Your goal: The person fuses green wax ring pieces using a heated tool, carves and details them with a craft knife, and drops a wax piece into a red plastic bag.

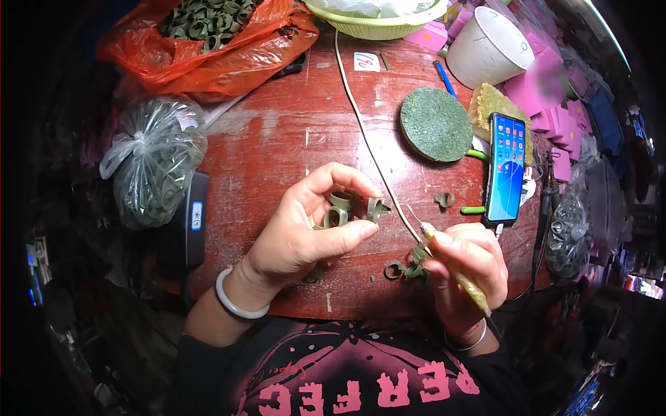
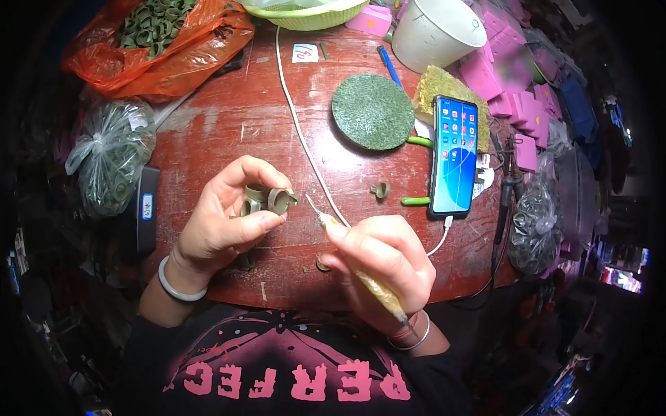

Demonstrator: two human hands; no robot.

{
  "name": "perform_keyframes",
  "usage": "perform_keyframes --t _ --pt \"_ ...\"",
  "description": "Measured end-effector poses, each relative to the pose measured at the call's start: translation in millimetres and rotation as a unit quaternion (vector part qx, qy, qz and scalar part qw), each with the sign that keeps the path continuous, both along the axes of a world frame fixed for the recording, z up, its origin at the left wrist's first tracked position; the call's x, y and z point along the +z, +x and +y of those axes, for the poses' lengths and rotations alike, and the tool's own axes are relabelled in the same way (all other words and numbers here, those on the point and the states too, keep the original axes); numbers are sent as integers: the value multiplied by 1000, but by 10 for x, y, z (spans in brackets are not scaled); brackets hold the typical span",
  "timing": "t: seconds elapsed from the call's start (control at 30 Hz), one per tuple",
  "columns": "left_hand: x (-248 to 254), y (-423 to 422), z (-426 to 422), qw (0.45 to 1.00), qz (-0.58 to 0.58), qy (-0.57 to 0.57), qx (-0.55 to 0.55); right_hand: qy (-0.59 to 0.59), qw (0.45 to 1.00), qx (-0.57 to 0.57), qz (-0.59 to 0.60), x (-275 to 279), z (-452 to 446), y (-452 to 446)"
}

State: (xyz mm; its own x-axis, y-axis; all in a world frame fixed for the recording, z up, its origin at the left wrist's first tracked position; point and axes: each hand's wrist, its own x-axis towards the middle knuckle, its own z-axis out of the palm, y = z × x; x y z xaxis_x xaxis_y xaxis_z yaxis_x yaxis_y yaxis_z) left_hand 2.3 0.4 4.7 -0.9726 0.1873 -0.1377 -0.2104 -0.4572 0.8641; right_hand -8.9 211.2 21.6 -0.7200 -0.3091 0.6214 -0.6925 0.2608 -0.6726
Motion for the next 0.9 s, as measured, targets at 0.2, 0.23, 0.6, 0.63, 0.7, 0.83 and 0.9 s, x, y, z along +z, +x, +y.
perform_keyframes --t 0.2,0.23,0.6,0.63,0.7,0.83,0.9 --pt "29 -10 11 999 41 -20 -15 -29 992 80 -94 1 -8 -17" --pt "22 -5 6 999 41 -20 -16 -41 989 102 -98 -1 -26 -28" --pt "54 13 -4 995 21 -92 -30 -64 984 24 -165 -47 49 -37" --pt "51 11 -8 995 21 -92 -30 -62 984 48 -160 -56 51 -43" --pt "44 4 -18 993 27 -107 -44 -72 978 97 -170 -39 30 -52" --pt "31 -1 -31 985 73 -147 -53 -49 973 142 -174 -6 -15 -77" --pt "40 -4 -19 980 95 -161 -60 -25 979 100 -178 -6 -13 -97"
